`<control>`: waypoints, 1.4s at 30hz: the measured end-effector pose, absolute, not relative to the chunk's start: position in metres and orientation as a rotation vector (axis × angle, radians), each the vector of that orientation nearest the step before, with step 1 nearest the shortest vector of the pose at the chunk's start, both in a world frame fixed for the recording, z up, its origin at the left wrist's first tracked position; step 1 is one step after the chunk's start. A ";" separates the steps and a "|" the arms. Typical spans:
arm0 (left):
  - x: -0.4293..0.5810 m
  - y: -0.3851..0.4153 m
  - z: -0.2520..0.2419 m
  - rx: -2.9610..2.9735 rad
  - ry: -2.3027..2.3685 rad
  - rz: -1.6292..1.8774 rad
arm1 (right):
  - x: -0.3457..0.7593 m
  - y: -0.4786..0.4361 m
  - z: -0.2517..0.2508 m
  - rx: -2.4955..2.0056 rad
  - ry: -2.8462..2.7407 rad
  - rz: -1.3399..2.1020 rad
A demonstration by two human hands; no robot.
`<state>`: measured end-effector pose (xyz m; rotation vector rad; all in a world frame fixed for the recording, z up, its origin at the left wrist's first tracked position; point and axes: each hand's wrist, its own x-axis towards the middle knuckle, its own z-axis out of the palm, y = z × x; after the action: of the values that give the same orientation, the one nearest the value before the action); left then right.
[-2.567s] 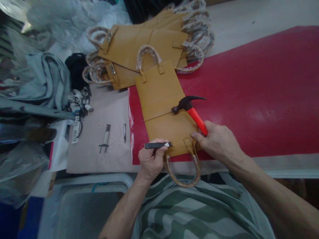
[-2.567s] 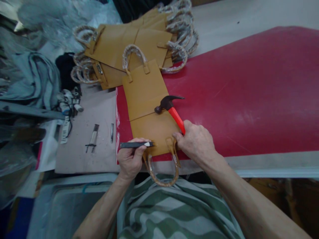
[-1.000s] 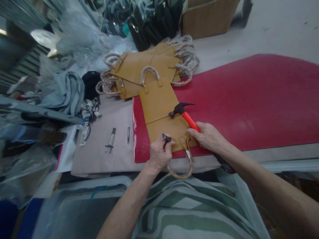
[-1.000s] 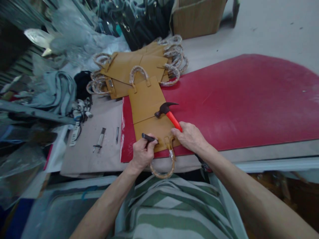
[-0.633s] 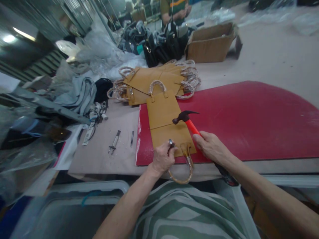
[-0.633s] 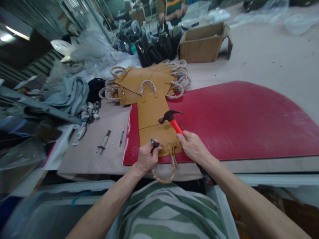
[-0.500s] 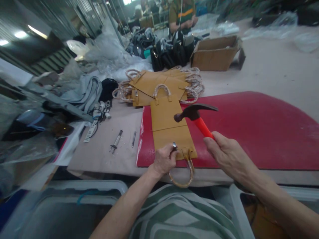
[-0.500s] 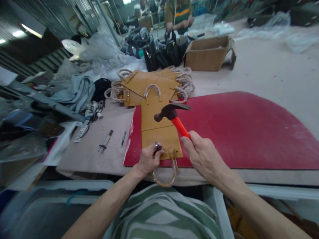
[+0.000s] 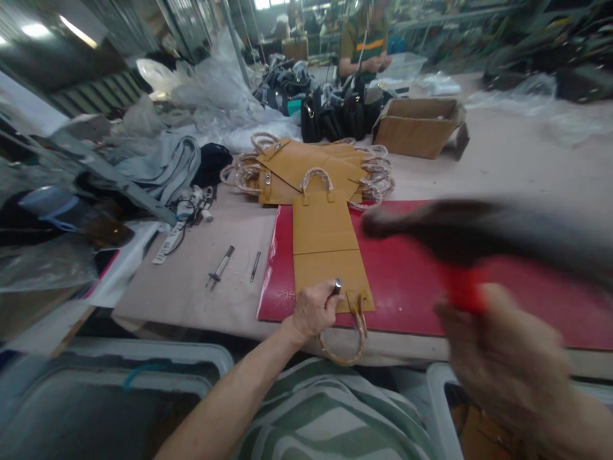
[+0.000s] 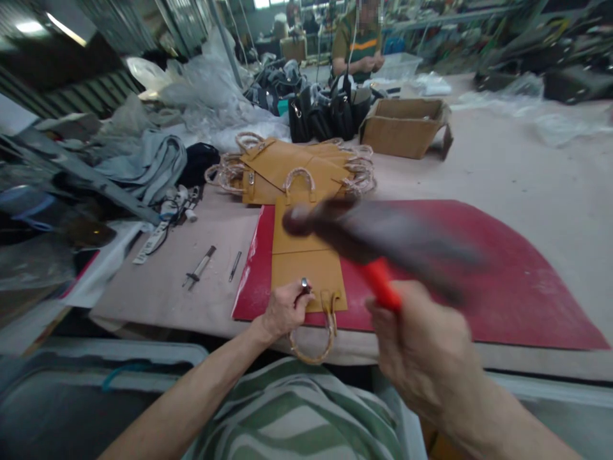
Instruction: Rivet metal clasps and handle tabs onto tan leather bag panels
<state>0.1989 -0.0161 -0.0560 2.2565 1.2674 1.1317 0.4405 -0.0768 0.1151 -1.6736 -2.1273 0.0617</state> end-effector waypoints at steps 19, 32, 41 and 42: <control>0.197 -0.016 -0.051 2.251 1.216 1.152 | 0.426 -0.027 0.061 -1.921 -1.983 0.711; 0.159 0.010 -0.028 1.040 1.313 1.396 | 0.395 0.005 -0.003 -2.331 -2.103 0.655; 0.043 0.020 -0.026 1.512 2.092 0.772 | 0.394 0.004 -0.003 -2.368 -2.124 0.643; 0.037 0.021 -0.026 1.584 2.202 0.619 | 0.394 0.004 -0.003 -2.361 -2.128 0.642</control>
<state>0.0368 0.0206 -0.0260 1.5841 2.2022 0.6190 0.3945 0.0043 -0.0031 -2.3606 -2.1284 0.6422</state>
